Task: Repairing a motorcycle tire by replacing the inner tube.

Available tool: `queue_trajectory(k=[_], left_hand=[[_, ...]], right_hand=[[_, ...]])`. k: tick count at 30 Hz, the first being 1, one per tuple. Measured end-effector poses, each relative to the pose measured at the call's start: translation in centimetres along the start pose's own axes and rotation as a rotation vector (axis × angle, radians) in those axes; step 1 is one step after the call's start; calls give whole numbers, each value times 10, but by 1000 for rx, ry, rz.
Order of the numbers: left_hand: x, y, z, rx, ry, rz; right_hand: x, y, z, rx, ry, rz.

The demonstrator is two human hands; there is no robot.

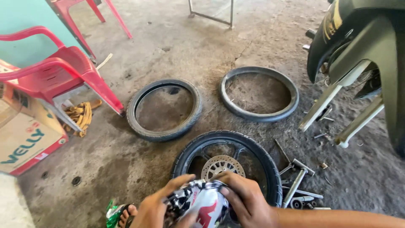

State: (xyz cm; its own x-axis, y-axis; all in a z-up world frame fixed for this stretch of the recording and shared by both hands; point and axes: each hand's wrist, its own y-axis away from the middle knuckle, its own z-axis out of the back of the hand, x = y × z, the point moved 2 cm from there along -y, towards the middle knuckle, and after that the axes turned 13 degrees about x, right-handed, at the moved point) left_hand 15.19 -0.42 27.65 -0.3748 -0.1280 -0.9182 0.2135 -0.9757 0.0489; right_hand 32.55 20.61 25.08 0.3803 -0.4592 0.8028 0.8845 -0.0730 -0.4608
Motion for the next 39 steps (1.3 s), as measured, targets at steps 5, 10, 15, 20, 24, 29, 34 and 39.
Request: queue_trajectory(k=[5,10,15,20,24,29,34,39], left_hand=[[49,-57,-10,-146,-26,236],[98,-70,-11,-137,98,254],[207,-44,2,130,-481,379],[249,-30,14,314,-726,697],[130,-57,13,143,-772,267],[36,-81,-13,-84,-478,-227],[12,-91,-31,-60,-212,-341],[6,-97,-32,-69,-128,-322]], right_hand=[[-15,-19,1,82,23,-225],[-66,-2,8,-55,-239,-412],[-91,-3,56,-274,-264,-553],[-90,-15,100,-514,-251,-529],[-106,-10,95,-661,-808,-439],[-109,-13,74,-425,-877,-464],[-88,-29,50,-418,-918,-728],[-88,-37,45,-313,-980,-535]])
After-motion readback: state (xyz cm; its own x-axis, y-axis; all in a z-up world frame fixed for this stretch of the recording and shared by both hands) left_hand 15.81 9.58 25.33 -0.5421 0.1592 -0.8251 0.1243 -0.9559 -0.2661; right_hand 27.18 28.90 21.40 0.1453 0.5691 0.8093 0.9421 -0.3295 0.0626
